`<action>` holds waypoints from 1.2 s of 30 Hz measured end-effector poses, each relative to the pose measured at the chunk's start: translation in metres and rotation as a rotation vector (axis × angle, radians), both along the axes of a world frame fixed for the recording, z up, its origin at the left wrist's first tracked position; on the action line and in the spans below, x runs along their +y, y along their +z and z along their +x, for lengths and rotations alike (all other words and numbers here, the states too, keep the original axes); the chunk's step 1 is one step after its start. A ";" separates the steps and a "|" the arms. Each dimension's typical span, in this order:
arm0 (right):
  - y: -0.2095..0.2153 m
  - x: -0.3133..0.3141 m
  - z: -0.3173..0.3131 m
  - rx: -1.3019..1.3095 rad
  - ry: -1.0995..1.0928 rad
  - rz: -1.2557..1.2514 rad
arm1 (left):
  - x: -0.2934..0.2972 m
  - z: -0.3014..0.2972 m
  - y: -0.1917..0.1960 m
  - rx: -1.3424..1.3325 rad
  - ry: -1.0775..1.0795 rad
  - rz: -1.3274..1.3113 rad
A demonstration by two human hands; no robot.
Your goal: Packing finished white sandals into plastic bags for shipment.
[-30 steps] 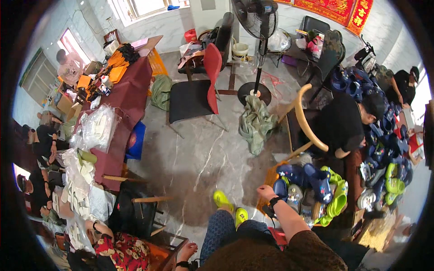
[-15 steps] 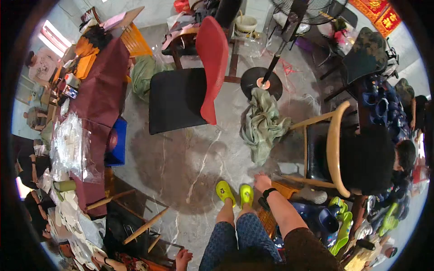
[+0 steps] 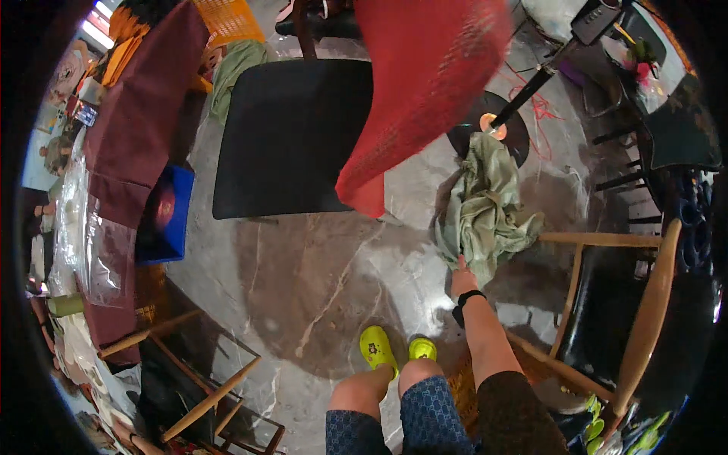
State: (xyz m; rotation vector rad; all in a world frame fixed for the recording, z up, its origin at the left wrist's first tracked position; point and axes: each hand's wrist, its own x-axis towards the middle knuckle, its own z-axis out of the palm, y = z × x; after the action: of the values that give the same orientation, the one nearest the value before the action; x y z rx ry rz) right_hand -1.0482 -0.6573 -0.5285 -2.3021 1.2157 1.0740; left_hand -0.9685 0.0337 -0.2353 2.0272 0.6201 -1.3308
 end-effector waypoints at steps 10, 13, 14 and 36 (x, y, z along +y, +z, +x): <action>0.042 0.016 0.003 -0.444 -0.617 0.242 | -0.011 -0.028 0.022 0.003 -0.050 -0.052; 0.142 0.037 0.036 -0.514 -0.729 0.691 | -0.010 -0.041 0.031 -0.044 -0.081 -0.056; 0.182 0.048 0.047 -0.641 -0.699 0.819 | -0.029 -0.034 0.038 -0.060 -0.058 -0.009; 0.651 0.260 0.182 -0.470 -0.238 1.606 | -0.124 0.176 0.268 -0.352 0.524 -1.061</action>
State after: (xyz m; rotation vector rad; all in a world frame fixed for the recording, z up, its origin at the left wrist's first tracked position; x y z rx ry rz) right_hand -0.8667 -0.3972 0.1228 -0.9699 0.1417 0.7858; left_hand -0.7928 -0.0898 0.0327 1.0639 0.1666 -0.6960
